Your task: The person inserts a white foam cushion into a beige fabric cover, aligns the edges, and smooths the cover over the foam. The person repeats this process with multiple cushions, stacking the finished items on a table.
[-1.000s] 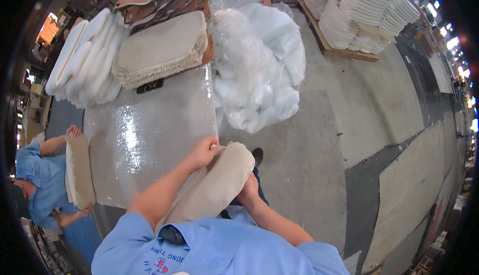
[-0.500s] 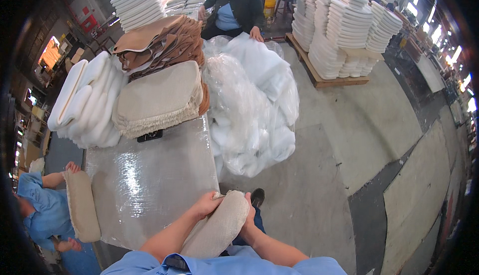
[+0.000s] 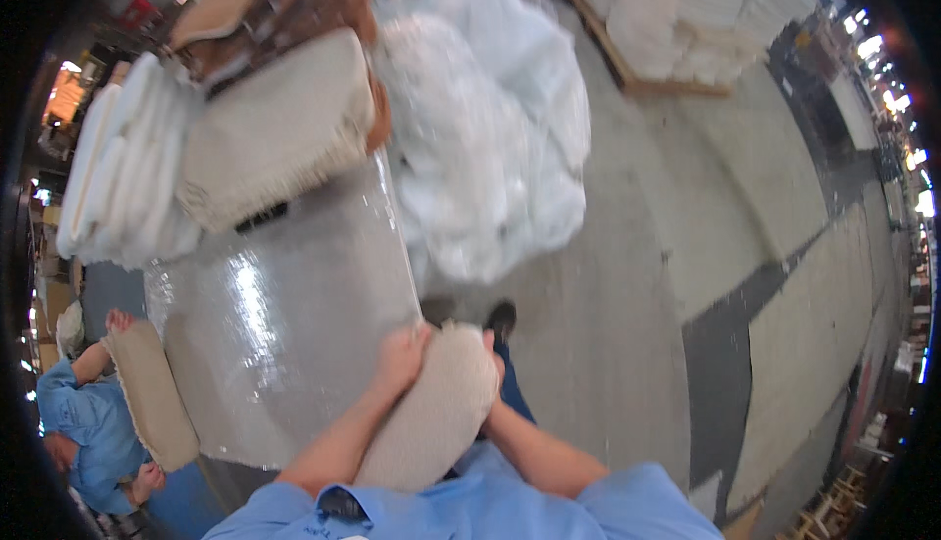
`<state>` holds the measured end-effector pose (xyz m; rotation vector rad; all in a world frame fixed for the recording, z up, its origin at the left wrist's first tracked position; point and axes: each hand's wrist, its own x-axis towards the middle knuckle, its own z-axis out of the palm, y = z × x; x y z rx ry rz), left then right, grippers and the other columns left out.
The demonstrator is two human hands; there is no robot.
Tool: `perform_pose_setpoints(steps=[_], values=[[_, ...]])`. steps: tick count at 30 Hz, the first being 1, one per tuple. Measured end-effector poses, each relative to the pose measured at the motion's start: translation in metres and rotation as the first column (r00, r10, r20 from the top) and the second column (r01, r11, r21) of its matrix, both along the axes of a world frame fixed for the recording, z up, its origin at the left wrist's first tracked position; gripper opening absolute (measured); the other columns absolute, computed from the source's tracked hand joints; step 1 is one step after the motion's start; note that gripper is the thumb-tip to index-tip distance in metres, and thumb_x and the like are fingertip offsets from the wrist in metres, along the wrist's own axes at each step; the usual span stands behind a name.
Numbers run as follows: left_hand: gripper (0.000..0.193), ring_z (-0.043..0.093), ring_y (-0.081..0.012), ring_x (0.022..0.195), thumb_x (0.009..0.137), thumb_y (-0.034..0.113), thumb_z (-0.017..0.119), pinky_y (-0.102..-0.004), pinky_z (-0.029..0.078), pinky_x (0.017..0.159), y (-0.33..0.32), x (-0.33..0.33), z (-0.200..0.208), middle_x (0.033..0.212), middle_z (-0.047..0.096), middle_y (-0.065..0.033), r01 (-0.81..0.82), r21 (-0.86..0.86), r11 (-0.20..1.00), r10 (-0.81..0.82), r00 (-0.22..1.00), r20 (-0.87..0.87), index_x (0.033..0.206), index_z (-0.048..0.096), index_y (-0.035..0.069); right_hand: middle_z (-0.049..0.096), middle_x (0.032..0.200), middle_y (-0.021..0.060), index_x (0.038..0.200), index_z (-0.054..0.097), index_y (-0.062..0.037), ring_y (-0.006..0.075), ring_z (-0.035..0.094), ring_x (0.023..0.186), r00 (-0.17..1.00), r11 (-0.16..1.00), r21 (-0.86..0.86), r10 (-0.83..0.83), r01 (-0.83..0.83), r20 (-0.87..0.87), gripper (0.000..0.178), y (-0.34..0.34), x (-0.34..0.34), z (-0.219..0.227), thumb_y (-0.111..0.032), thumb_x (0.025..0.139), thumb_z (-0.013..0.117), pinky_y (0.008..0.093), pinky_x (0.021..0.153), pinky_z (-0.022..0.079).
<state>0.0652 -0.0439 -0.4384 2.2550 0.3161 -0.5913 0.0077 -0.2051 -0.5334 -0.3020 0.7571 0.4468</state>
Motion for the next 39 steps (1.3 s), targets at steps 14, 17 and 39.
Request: perform_pose_setpoints(steps=[14, 17, 39], values=[[0.043, 0.062, -0.0255, 0.069, 0.105, 0.04, 0.062, -0.0434, 0.048, 0.067, 0.064, -0.085, 0.034, 0.079, 0.066, -0.0182, -0.032, -0.157, 0.987, -0.002, 0.977, -0.212, 0.095, 0.066, -0.001, 0.076, 0.104, 0.0095, 0.12, 0.072, -0.0028, 0.0239, 0.074, 0.091, 0.971, 0.957, -0.207, 0.167, -0.201, -0.169, 0.062, -0.006, 0.008, 0.038, -0.058, 0.111, 0.045, 0.0382, 0.082, 0.06], [0.041, 0.062, -0.0281, 0.068, 0.103, 0.04, 0.066, -0.0436, 0.048, 0.066, 0.059, -0.099, 0.028, 0.079, 0.067, -0.0194, -0.086, -0.049, 0.995, 0.082, 0.993, -0.088, 0.095, 0.066, -0.001, 0.075, 0.101, 0.0084, 0.115, 0.072, -0.0021, 0.0219, 0.073, 0.089, 0.947, 0.808, -0.495, 0.28, -0.321, -0.157, 0.062, -0.003, 0.019, 0.087, -0.058, 0.111, 0.046, 0.038, 0.078, 0.059], [0.033, 0.07, -0.0266, 0.091, 0.095, 0.029, 0.075, -0.0397, 0.055, 0.081, 0.142, -0.155, 0.058, 0.099, 0.073, -0.0145, -0.142, -0.021, 0.99, 0.136, 0.975, -0.175, 0.118, 0.072, 0.006, 0.075, 0.111, 0.0097, 0.122, 0.068, -0.0052, 0.0268, 0.074, 0.098, 0.99, 0.995, -0.032, 0.095, -0.098, -0.106, 0.059, -0.016, 0.014, 0.085, -0.059, 0.109, 0.047, 0.0443, 0.09, 0.061]])
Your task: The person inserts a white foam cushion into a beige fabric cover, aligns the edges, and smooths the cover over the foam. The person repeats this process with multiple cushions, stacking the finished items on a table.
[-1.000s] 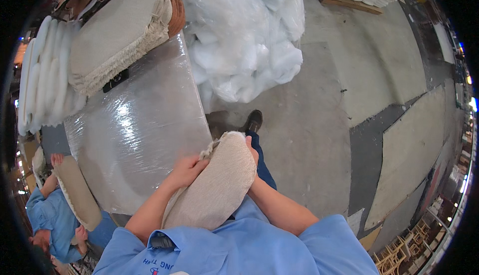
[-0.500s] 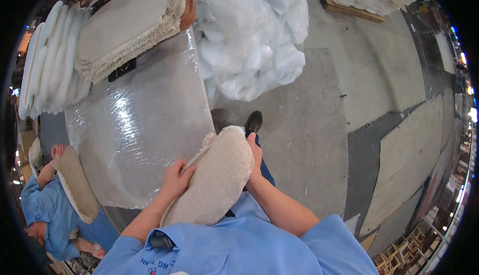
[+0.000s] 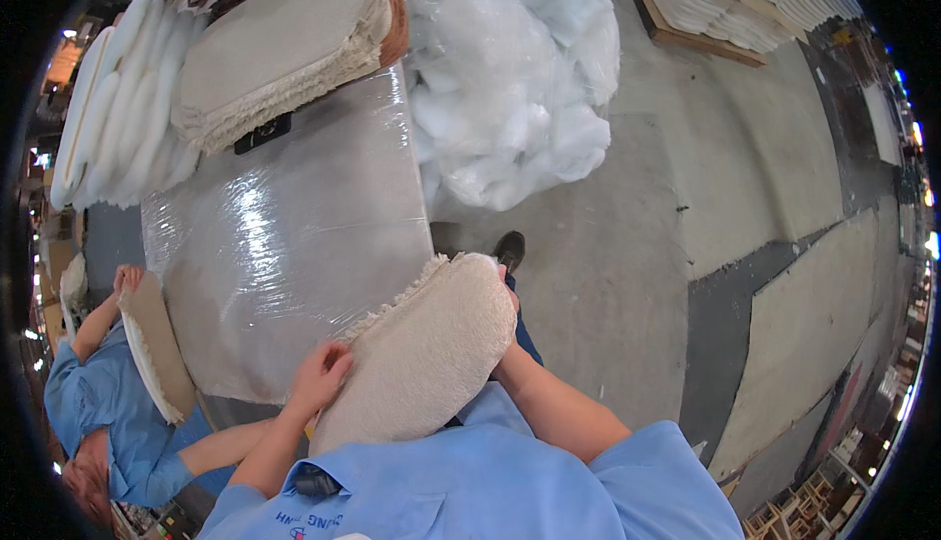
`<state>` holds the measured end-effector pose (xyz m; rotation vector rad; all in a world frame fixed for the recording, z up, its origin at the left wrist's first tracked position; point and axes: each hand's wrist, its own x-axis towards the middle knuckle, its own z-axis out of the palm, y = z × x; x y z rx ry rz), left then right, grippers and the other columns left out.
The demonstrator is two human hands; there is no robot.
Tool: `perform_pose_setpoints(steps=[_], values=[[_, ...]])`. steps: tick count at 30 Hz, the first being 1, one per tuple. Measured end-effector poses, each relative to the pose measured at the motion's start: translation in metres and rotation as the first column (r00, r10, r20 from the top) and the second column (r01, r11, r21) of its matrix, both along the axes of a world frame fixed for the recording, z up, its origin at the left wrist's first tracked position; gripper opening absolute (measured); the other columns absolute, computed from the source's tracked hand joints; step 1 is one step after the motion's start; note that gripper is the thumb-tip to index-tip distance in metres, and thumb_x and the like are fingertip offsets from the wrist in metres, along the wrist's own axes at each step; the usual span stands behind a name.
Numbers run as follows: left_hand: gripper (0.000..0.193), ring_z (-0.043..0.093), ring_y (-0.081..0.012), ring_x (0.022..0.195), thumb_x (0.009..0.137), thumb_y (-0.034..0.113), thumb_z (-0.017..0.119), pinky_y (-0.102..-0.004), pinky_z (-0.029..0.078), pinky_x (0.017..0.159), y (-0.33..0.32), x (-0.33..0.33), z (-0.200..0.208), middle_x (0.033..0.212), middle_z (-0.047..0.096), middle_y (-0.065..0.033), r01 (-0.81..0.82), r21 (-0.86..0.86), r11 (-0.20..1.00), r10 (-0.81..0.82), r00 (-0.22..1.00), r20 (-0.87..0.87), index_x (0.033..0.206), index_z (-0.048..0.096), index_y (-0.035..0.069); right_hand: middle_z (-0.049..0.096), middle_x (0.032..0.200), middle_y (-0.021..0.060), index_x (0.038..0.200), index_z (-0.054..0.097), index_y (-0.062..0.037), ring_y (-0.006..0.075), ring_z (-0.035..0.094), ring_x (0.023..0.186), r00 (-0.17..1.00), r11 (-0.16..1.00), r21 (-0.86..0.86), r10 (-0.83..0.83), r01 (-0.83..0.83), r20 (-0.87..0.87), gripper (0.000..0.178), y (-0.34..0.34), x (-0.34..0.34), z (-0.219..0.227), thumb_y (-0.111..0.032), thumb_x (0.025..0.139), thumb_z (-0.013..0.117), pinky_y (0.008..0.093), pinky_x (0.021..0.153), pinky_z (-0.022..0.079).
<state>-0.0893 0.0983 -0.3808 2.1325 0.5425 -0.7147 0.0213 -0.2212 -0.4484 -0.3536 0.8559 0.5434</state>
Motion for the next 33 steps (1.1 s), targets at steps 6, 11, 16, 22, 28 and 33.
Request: perform_pose_setpoints(steps=[6, 11, 16, 22, 28, 33], values=[[0.039, 0.065, -0.0298, 0.094, 0.099, 0.023, 0.07, -0.0379, 0.053, 0.087, -0.088, 0.132, -0.01, 0.108, 0.065, -0.0134, 0.254, 0.059, 0.965, -0.259, 0.911, 0.321, 0.135, 0.066, 0.008, 0.073, 0.12, 0.0129, 0.129, 0.066, -0.0079, 0.0301, 0.073, 0.105, 0.995, 0.995, 0.073, 0.068, -0.074, 0.078, 0.061, 0.005, 0.003, 0.002, -0.06, 0.111, 0.041, 0.0473, 0.096, 0.06], [0.033, 0.062, -0.0342, 0.099, 0.1, 0.022, 0.068, -0.0423, 0.051, 0.09, -0.12, 0.182, -0.018, 0.11, 0.062, -0.016, 0.52, 0.031, 0.853, -0.519, 0.844, 0.134, 0.129, 0.066, 0.006, 0.074, 0.119, 0.0136, 0.13, 0.066, -0.0045, 0.029, 0.074, 0.104, 0.993, 1.0, 0.004, 0.01, -0.01, 0.121, 0.068, 0.005, -0.003, -0.016, -0.063, 0.11, 0.038, 0.0448, 0.094, 0.06], [0.029, 0.063, -0.028, 0.101, 0.104, 0.024, 0.064, -0.0393, 0.05, 0.09, -0.117, 0.18, -0.028, 0.109, 0.065, -0.0146, 0.368, -0.125, 0.921, -0.344, 0.922, 0.178, 0.122, 0.066, 0.002, 0.076, 0.108, 0.0128, 0.12, 0.071, -0.0025, 0.0271, 0.075, 0.092, 0.999, 0.99, -0.142, 0.009, -0.016, -0.051, 0.067, 0.007, 0.008, -0.005, -0.062, 0.11, 0.041, 0.0416, 0.083, 0.062], [0.032, 0.066, -0.0242, 0.092, 0.107, 0.032, 0.06, -0.0379, 0.051, 0.085, -0.126, 0.168, -0.039, 0.098, 0.073, -0.0135, 0.077, -0.338, 0.938, -0.139, 0.977, -0.163, 0.114, 0.068, 0.001, 0.076, 0.1, 0.0114, 0.111, 0.073, -0.004, 0.0267, 0.076, 0.086, 0.995, 0.99, -0.14, 0.01, -0.023, -0.097, 0.065, 0.009, -0.001, -0.039, -0.062, 0.11, 0.044, 0.041, 0.08, 0.061], [0.034, 0.069, -0.0418, 0.088, 0.106, 0.034, 0.059, -0.0441, 0.052, 0.078, -0.148, 0.161, -0.062, 0.092, 0.071, -0.025, 0.103, -0.184, 0.977, -0.075, 0.985, 0.153, 0.105, 0.069, 0.001, 0.075, 0.104, 0.0092, 0.113, 0.072, -0.0053, 0.0252, 0.075, 0.09, 0.996, 0.992, -0.123, -0.036, 0.026, -0.077, 0.052, 0.01, 0.004, -0.018, -0.052, 0.111, 0.049, 0.0404, 0.081, 0.061], [0.029, 0.063, -0.05, 0.082, 0.105, 0.027, 0.062, -0.0501, 0.048, 0.067, -0.169, 0.169, -0.052, 0.084, 0.066, -0.027, 0.046, -0.038, 0.998, -0.034, 0.963, 0.269, 0.095, 0.062, 0.0, 0.073, 0.106, 0.0071, 0.115, 0.071, -0.0054, 0.0221, 0.073, 0.093, 0.999, 0.973, -0.224, 0.049, -0.044, 0.016, 0.039, 0.013, -0.016, -0.029, -0.04, 0.111, 0.053, 0.0384, 0.084, 0.06]])
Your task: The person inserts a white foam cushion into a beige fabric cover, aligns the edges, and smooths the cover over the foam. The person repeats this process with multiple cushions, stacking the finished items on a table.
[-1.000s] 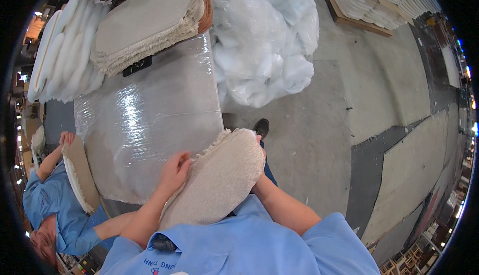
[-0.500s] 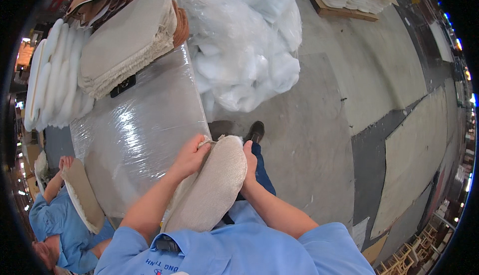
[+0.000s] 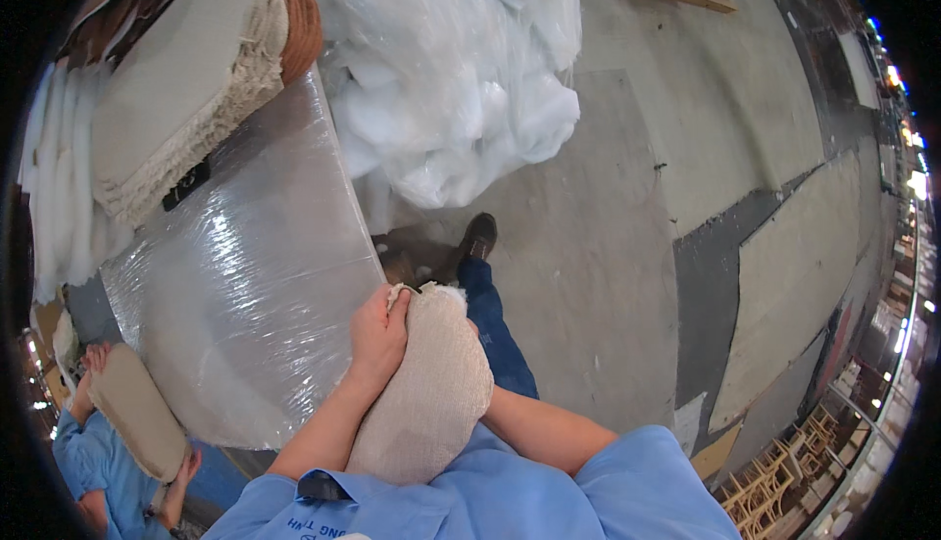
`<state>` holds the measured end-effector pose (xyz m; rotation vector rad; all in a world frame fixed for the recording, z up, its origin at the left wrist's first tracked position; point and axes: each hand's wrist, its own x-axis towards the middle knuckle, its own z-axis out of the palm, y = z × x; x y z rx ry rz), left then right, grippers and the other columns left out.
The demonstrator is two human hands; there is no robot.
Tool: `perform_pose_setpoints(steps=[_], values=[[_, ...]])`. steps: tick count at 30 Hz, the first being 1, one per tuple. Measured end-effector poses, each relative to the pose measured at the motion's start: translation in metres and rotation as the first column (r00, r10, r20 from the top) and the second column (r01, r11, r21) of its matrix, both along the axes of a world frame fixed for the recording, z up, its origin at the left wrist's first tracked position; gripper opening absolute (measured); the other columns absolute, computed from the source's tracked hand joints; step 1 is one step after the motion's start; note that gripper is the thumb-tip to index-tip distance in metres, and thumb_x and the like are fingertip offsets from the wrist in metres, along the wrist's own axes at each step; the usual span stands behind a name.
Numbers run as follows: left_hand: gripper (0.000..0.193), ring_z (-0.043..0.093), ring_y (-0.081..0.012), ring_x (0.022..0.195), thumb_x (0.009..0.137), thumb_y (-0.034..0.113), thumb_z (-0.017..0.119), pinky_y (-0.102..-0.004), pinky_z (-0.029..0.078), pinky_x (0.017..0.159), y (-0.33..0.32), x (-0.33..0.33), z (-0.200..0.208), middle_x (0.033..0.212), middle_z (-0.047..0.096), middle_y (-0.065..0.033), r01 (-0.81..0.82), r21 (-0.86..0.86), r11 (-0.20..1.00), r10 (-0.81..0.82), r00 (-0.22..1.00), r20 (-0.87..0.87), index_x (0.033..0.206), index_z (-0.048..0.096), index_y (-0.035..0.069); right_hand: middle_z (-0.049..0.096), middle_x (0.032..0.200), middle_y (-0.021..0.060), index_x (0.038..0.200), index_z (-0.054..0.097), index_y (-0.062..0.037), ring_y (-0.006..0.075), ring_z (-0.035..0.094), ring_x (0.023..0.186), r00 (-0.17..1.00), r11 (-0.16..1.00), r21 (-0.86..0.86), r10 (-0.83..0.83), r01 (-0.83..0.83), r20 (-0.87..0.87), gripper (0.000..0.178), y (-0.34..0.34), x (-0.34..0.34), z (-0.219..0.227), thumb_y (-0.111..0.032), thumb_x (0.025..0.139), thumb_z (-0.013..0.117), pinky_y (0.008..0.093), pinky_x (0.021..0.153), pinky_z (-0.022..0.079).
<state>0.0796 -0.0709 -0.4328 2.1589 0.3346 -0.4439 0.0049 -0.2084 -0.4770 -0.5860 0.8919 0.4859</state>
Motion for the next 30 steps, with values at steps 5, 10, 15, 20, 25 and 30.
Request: perform_pose_setpoints(steps=[5, 10, 15, 20, 25, 30], values=[[0.028, 0.062, -0.049, 0.074, 0.105, 0.025, 0.063, -0.0496, 0.046, 0.063, -0.007, 0.016, -0.002, 0.078, 0.063, -0.0258, 0.06, 0.032, 0.998, -0.059, 0.998, -0.021, 0.09, 0.058, 0.001, 0.073, 0.106, 0.0061, 0.116, 0.07, -0.0055, 0.0203, 0.071, 0.093, 0.997, 0.998, -0.043, 0.045, -0.048, -0.061, 0.034, -0.004, -0.008, -0.001, -0.035, 0.111, 0.054, 0.0371, 0.084, 0.058], [0.032, 0.062, -0.0478, 0.072, 0.106, 0.027, 0.062, -0.0514, 0.045, 0.063, -0.016, 0.035, -0.002, 0.076, 0.062, -0.025, 0.154, 0.081, 0.985, -0.147, 0.985, -0.087, 0.087, 0.057, 0.002, 0.072, 0.106, 0.005, 0.117, 0.07, -0.0055, 0.0185, 0.07, 0.094, 0.995, 0.993, -0.09, 0.073, -0.078, -0.066, 0.03, -0.002, -0.01, -0.003, -0.03, 0.11, 0.055, 0.0358, 0.084, 0.057], [0.038, 0.063, -0.0499, 0.076, 0.107, 0.032, 0.059, -0.0561, 0.046, 0.066, -0.023, 0.048, -0.007, 0.077, 0.065, -0.0242, 0.178, 0.039, 0.983, -0.169, 0.97, -0.174, 0.085, 0.056, 0.002, 0.071, 0.105, 0.004, 0.118, 0.069, -0.0055, 0.0167, 0.068, 0.094, 0.989, 0.973, -0.184, 0.144, -0.14, 0.01, 0.026, 0.006, -0.014, -0.013, -0.026, 0.11, 0.056, 0.0345, 0.085, 0.056], [0.035, 0.066, -0.0312, 0.075, 0.107, 0.032, 0.06, -0.0458, 0.048, 0.07, 0.002, 0.035, 0.01, 0.078, 0.065, -0.0189, 0.121, -0.122, 0.985, -0.15, 0.952, -0.267, 0.094, 0.065, 0.001, 0.069, 0.102, 0.0015, 0.12, 0.068, -0.005, 0.011, 0.061, 0.09, 0.94, 0.767, -0.564, 0.336, -0.306, -0.054, 0.025, -0.03, 0.005, -0.045, -0.026, 0.11, 0.057, 0.0296, 0.082, 0.052], [0.029, 0.063, -0.0173, 0.081, 0.106, 0.029, 0.064, -0.0384, 0.05, 0.076, 0.025, 0.016, 0.019, 0.082, 0.068, -0.0113, 0.059, -0.242, 0.968, -0.149, 0.915, -0.375, 0.103, 0.069, 0.001, 0.072, 0.111, 0.0063, 0.128, 0.072, -0.0012, 0.0139, 0.064, 0.097, 0.733, 0.727, -0.386, 0.66, -0.568, 0.165, 0.042, -0.073, 0.104, 0.024, -0.036, 0.105, 0.068, 0.0309, 0.085, 0.052], [0.024, 0.066, -0.0252, 0.08, 0.102, 0.026, 0.069, -0.0396, 0.05, 0.076, -0.011, 0.003, 0.017, 0.085, 0.068, -0.0163, 0.148, -0.166, 0.975, -0.194, 0.93, -0.311, 0.105, 0.068, 0.002, 0.077, 0.104, 0.007, 0.113, 0.079, 0.0002, 0.0138, 0.068, 0.096, 0.491, 0.493, -0.204, 0.869, -0.846, 0.063, 0.034, -0.088, 0.125, 0.031, -0.031, 0.102, 0.074, 0.031, 0.082, 0.055]])
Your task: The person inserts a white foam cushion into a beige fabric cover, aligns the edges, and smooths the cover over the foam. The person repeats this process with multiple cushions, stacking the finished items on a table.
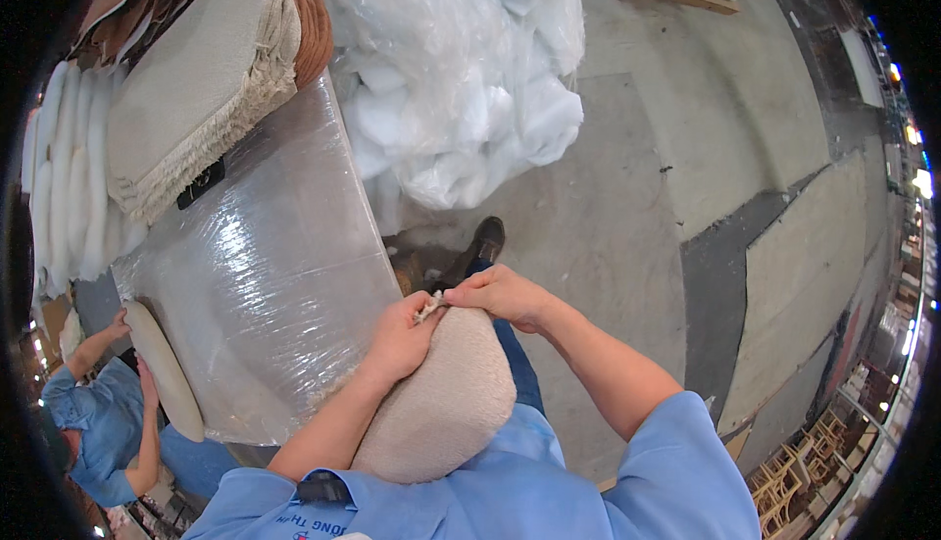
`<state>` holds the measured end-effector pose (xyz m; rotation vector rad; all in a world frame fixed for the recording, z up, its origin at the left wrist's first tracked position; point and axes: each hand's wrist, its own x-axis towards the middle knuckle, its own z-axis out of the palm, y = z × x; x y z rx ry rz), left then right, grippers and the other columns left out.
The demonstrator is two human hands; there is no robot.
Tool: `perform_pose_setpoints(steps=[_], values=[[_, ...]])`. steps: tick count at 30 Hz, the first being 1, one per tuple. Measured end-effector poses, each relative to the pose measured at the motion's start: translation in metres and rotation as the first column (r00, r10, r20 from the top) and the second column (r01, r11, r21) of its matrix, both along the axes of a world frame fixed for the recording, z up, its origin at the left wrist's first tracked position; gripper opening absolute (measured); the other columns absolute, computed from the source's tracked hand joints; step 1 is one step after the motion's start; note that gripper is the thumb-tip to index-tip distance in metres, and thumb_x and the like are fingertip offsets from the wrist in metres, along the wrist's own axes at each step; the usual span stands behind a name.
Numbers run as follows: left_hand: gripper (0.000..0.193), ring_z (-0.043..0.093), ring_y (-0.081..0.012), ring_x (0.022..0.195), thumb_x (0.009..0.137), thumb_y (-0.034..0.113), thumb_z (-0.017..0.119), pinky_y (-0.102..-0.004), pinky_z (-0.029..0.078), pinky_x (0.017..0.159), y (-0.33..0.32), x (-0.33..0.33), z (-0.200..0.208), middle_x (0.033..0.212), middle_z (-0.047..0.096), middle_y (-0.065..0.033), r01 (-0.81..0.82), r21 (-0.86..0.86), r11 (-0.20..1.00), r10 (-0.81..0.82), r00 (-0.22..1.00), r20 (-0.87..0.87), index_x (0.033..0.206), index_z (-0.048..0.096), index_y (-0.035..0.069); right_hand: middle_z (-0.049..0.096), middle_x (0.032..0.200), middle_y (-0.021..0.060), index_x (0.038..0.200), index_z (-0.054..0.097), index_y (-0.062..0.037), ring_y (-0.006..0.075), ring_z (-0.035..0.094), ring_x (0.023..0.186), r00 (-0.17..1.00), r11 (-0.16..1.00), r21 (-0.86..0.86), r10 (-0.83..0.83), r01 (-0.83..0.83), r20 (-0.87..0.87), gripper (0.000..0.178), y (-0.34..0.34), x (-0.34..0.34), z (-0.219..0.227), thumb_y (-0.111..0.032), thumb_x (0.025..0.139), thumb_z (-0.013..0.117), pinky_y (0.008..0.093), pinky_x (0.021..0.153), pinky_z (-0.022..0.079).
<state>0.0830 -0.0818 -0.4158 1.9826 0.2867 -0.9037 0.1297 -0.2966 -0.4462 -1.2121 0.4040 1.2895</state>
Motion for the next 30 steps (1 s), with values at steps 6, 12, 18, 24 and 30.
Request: perform_pose_setpoints(steps=[6, 12, 18, 24, 30], values=[[0.024, 0.069, -0.0416, 0.088, 0.104, 0.027, 0.063, -0.0474, 0.05, 0.076, -0.015, 0.0, -0.013, 0.089, 0.07, -0.0207, 0.106, 0.096, 0.99, -0.123, 0.974, 0.192, 0.105, 0.065, 0.003, 0.077, 0.108, 0.0092, 0.121, 0.077, 0.0017, 0.0163, 0.069, 0.098, 0.989, 0.989, -0.027, -0.143, 0.143, -0.024, 0.036, -0.014, -0.014, 0.002, -0.029, 0.103, 0.073, 0.0318, 0.086, 0.055], [0.027, 0.066, -0.0474, 0.09, 0.106, 0.028, 0.059, -0.053, 0.049, 0.077, -0.016, -0.001, -0.024, 0.091, 0.067, -0.0254, 0.066, 0.016, 0.998, -0.068, 0.984, 0.164, 0.102, 0.061, 0.002, 0.076, 0.095, 0.0047, 0.11, 0.08, -0.0004, 0.0131, 0.067, 0.084, 0.992, 0.992, -0.118, 0.053, -0.039, 0.113, 0.029, -0.013, -0.007, -0.003, -0.027, 0.105, 0.07, 0.0329, 0.076, 0.057], [0.028, 0.065, -0.052, 0.093, 0.107, 0.029, 0.055, -0.0571, 0.048, 0.078, -0.018, 0.013, -0.024, 0.093, 0.068, -0.0285, 0.126, 0.065, 0.99, -0.127, 0.992, -0.002, 0.103, 0.059, 0.002, 0.076, 0.099, 0.0074, 0.106, 0.078, 0.0031, 0.0133, 0.067, 0.084, 0.999, 0.956, -0.29, -0.019, 0.033, 0.05, 0.029, 0.0, -0.018, -0.022, -0.025, 0.106, 0.068, 0.0317, 0.074, 0.056], [0.014, 0.068, -0.0512, 0.095, 0.099, 0.01, 0.052, -0.0601, 0.051, 0.084, -0.017, 0.015, -0.031, 0.095, 0.07, -0.0314, 0.212, 0.109, 0.971, -0.215, 0.976, 0.014, 0.102, 0.058, -0.003, 0.076, 0.1, 0.012, 0.111, 0.073, 0.0052, 0.0192, 0.074, 0.088, 0.903, 0.947, -0.275, -0.258, 0.166, -0.343, 0.026, 0.014, -0.014, -0.023, -0.019, 0.105, 0.066, 0.0362, 0.075, 0.062], [0.012, 0.066, -0.0531, 0.095, 0.098, 0.009, 0.054, -0.0614, 0.05, 0.084, -0.015, 0.006, -0.041, 0.096, 0.068, -0.029, 0.144, 0.104, 0.984, -0.155, 0.982, 0.11, 0.102, 0.055, -0.003, 0.076, 0.109, 0.0145, 0.117, 0.07, 0.0023, 0.0219, 0.076, 0.09, 0.772, 0.965, -0.204, -0.256, 0.166, -0.582, 0.021, 0.018, -0.022, -0.05, -0.013, 0.106, 0.061, 0.038, 0.08, 0.064]])
